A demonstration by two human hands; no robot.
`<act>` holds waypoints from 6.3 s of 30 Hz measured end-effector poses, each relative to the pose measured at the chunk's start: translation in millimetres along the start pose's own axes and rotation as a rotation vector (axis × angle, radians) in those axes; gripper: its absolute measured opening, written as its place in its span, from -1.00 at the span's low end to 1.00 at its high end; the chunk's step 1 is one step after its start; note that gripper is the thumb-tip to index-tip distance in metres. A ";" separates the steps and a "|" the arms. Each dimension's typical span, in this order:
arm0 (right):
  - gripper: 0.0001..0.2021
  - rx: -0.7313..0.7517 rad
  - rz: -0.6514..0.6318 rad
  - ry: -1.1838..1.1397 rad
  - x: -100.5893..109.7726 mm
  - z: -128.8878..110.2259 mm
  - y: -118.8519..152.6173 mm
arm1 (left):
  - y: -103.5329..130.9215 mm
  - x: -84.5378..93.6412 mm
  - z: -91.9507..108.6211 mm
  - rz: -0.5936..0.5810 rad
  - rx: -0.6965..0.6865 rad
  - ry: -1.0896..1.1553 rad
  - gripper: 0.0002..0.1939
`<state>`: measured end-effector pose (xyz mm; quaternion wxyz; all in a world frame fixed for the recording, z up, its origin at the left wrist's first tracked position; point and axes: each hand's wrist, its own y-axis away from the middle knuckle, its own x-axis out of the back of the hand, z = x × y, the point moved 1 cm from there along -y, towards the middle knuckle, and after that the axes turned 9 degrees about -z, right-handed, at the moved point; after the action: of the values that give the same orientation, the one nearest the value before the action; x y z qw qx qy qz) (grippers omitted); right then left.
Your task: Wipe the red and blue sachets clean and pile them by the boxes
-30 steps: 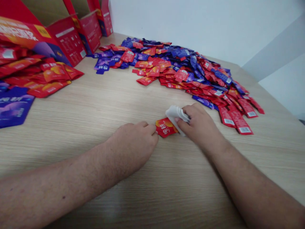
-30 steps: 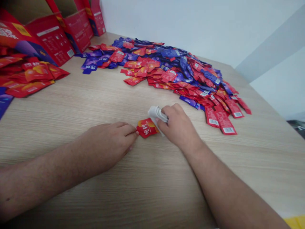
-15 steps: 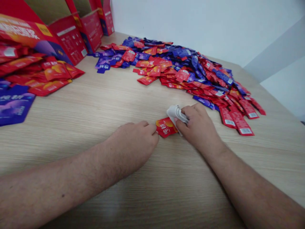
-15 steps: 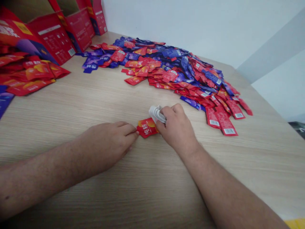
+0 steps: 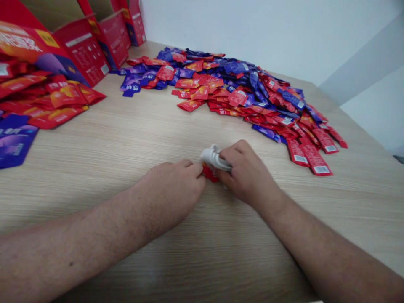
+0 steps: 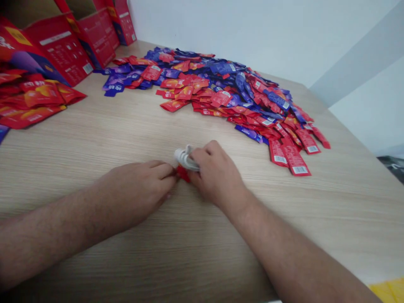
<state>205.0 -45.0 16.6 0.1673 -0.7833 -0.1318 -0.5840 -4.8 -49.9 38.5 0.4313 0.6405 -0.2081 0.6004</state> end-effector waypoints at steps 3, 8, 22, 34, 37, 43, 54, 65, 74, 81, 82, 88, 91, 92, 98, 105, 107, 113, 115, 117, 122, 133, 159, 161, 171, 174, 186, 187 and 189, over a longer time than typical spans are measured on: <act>-0.90 0.079 -0.089 -0.032 -1.8 -9.5 -1.5 | 0.0 0.1 -0.6 -0.005 0.012 0.010 -0.71; -0.87 -0.177 0.065 0.079 8.2 20.7 1.1 | -0.3 2.3 0.4 -0.041 0.001 -0.013 -0.67; -0.92 -0.067 0.040 0.027 9.3 35.7 5.2 | -1.0 3.2 0.0 -0.037 -0.002 -0.030 -0.70; -0.73 -0.495 0.135 -0.298 33.0 77.0 5.2 | -7.9 -2.4 -9.0 0.159 0.100 0.156 -0.74; -0.68 -0.520 0.040 -0.535 32.9 83.6 9.2 | -14.8 -7.9 -15.3 0.232 0.087 0.219 -0.70; -0.65 -0.549 0.012 -0.989 20.4 71.3 6.5 | -11.4 -2.1 -2.5 0.146 0.015 0.310 -0.80; -0.56 -0.336 0.188 -1.478 0.9 25.6 -7.5 | 5.8 -5.3 30.3 0.192 -0.431 0.502 -0.74; -0.53 -0.255 -0.005 -1.699 -5.7 23.5 -6.7 | -26.6 -21.3 -28.5 0.363 -0.163 0.327 -0.54; -0.51 -0.271 -0.003 -1.689 -5.2 16.7 -3.0 | -19.0 -17.7 -21.7 0.254 -0.225 0.226 -0.63; -0.70 -0.366 0.160 -0.872 15.9 30.4 7.7 | -20.8 -15.3 -22.0 0.248 0.039 0.113 -0.62; -0.77 -0.348 0.139 -0.681 17.3 27.5 8.7 | -21.1 -15.0 -21.6 0.244 0.049 0.111 -0.61; -0.93 -0.149 -0.082 0.003 13.7 21.8 6.7 | -23.0 -14.7 -20.2 0.223 0.075 0.112 -0.63; -0.88 -0.273 -0.065 0.085 14.2 28.4 6.9 | -22.9 -15.3 -19.9 0.229 0.070 0.118 -0.62; -0.87 -0.261 -0.059 0.079 14.3 27.3 7.4 | -22.8 -15.3 -19.9 0.230 0.072 0.119 -0.62; -0.91 -0.065 -0.144 0.040 15.0 19.3 8.3 | -22.4 -14.5 -20.2 0.215 0.076 0.105 -0.62; -0.87 -0.127 -0.015 0.078 20.4 19.3 11.7 | -21.6 -17.2 -16.6 0.232 0.124 0.099 -0.59; -0.91 -0.048 -0.100 0.046 16.2 14.8 10.6 | -20.8 -17.0 -15.7 0.243 0.150 0.093 -0.58; -0.88 -0.223 0.003 0.110 19.1 34.4 7.2 | -16.1 -9.8 -16.7 0.211 0.068 0.106 -0.64; -0.86 -0.196 0.044 0.104 20.6 33.2 8.9 | -14.9 -7.5 -16.6 0.194 0.057 0.101 -0.67; -0.88 -0.127 0.000 0.071 19.2 28.3 10.1 | -14.1 -6.1 -16.0 0.181 0.067 0.093 -0.69; -0.90 -0.195 -0.077 0.100 18.6 34.1 8.4 | -13.3 -6.1 -14.7 0.161 0.089 0.083 -0.68; -0.88 -0.231 -0.045 0.140 23.6 40.1 9.1 | -13.0 -5.2 -13.0 0.154 0.097 0.090 -0.66; -0.90 -0.093 -0.128 0.061 26.2 40.2 9.3 | -13.7 -4.4 -11.1 0.156 0.114 0.058 -0.65; -0.89 -0.165 -0.102 0.101 26.2 40.3 9.3 | -13.2 -4.1 -10.8 0.157 0.117 0.055 -0.64; -0.82 -0.290 -0.013 0.110 30.5 60.2 5.8 | -13.0 -1.3 -8.3 0.117 0.096 0.028 -0.60; -0.78 -0.430 0.116 0.033 38.1 68.3 5.1 | -12.7 -1.8 -8.8 0.131 0.089 0.044 -0.64; -0.78 -0.453 0.269 -0.206 41.7 59.2 11.0 | -15.6 0.6 -13.8 0.109 0.290 0.334 -0.69; -0.79 -0.418 0.244 -0.192 42.9 54.5 10.9 | -12.6 1.1 -8.9 0.122 0.266 0.298 -0.66; -0.81 -0.326 0.180 -0.169 45.0 42.5 11.5 | -5.2 1.4 4.0 0.138 0.204 0.235 -0.57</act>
<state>259.4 -37.3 47.4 0.0784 -0.8547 0.0214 -0.5126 1.8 -49.9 38.6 0.3432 0.5907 -0.1377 0.7172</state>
